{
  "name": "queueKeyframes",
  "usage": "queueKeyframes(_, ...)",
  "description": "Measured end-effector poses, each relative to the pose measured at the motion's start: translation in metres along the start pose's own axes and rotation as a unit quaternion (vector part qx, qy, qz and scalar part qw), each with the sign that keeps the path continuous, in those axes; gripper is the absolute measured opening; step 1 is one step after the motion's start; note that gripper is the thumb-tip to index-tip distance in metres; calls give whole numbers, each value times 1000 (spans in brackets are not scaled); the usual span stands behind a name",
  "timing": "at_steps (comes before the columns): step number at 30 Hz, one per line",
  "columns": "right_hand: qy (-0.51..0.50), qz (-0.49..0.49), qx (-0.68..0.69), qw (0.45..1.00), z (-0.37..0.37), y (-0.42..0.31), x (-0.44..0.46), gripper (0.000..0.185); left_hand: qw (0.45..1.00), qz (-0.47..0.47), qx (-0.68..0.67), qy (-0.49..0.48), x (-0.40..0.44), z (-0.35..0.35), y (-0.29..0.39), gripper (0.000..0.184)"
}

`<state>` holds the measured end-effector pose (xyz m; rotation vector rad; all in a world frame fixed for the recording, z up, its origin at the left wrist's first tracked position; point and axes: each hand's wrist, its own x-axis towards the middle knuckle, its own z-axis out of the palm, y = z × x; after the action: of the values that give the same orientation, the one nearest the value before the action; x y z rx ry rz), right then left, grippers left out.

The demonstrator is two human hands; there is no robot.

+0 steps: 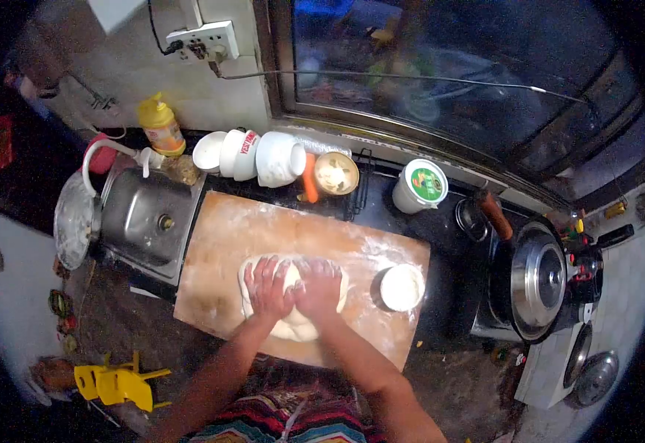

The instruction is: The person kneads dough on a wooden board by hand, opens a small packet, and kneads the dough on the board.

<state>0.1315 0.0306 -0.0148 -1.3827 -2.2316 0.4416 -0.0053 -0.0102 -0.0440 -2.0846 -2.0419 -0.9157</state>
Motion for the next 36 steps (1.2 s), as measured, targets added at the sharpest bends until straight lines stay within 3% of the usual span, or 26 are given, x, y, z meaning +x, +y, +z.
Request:
queueKeyframes(5, 83, 6, -27, 996, 27, 24, 59, 36, 999, -10, -16, -38, 69, 31, -34, 46)
queueKeyframes(8, 68, 59, -59, 994, 50, 45, 87, 35, 993, -46, -10, -111, 109, 44, -48, 42)
queueKeyframes(10, -17, 91, -53, 994, 32, 39, 107, 33, 975, -87, -20, -201, 128, 50, -51, 40)
queueKeyframes(11, -72, 77, -88, 991, 32, 41, 111, 35, 975, -67, -12, -213, 127, 53, -51, 42)
queueKeyframes(13, -47, 33, -114, 992, 25, 38, 100, 29, 972, -36, 2, -232, 120, 48, -53, 44)
queueKeyframes(16, -36, -31, -32, 998, 13, 38, 47, 33, 927, -106, -238, -268, 107, -8, -56, 51)
queueKeyframes(17, -33, -54, 22, 998, -6, 30, 21, 35, 869, -180, -291, -358, 119, -46, -45, 56)
queueKeyframes(20, -5, -135, 91, 987, -36, 7, -61, 36, 934, -130, -108, -314, 102, -91, -9, 56)
queueKeyframes(21, -17, -134, 88, 987, -43, 0, -85, 35, 968, -47, -89, -229, 69, -61, -19, 52)
queueKeyframes(24, -47, -116, 79, 989, -55, -5, -119, 32, 959, -46, -34, -278, 22, -67, 8, 46)
queueKeyframes(26, -81, -78, 80, 990, -55, -2, -131, 31, 986, -33, -6, -162, -22, -61, 17, 44)
queueKeyframes(27, -141, 13, 98, 985, -76, -19, -119, 39, 994, -26, 10, -104, -43, -61, 19, 44)
queueKeyframes(30, 24, -42, 84, 995, -55, -25, -110, 43, 997, -73, 16, -23, -87, -64, 40, 44)
queueKeyframes(31, 14, -52, 22, 998, -37, -20, -112, 49, 996, -90, 7, -21, -98, -63, 45, 48)
queueKeyframes(36, -13, -53, 1, 999, -5, 2, -108, 63, 997, -70, 36, 18, -102, -43, 31, 52)
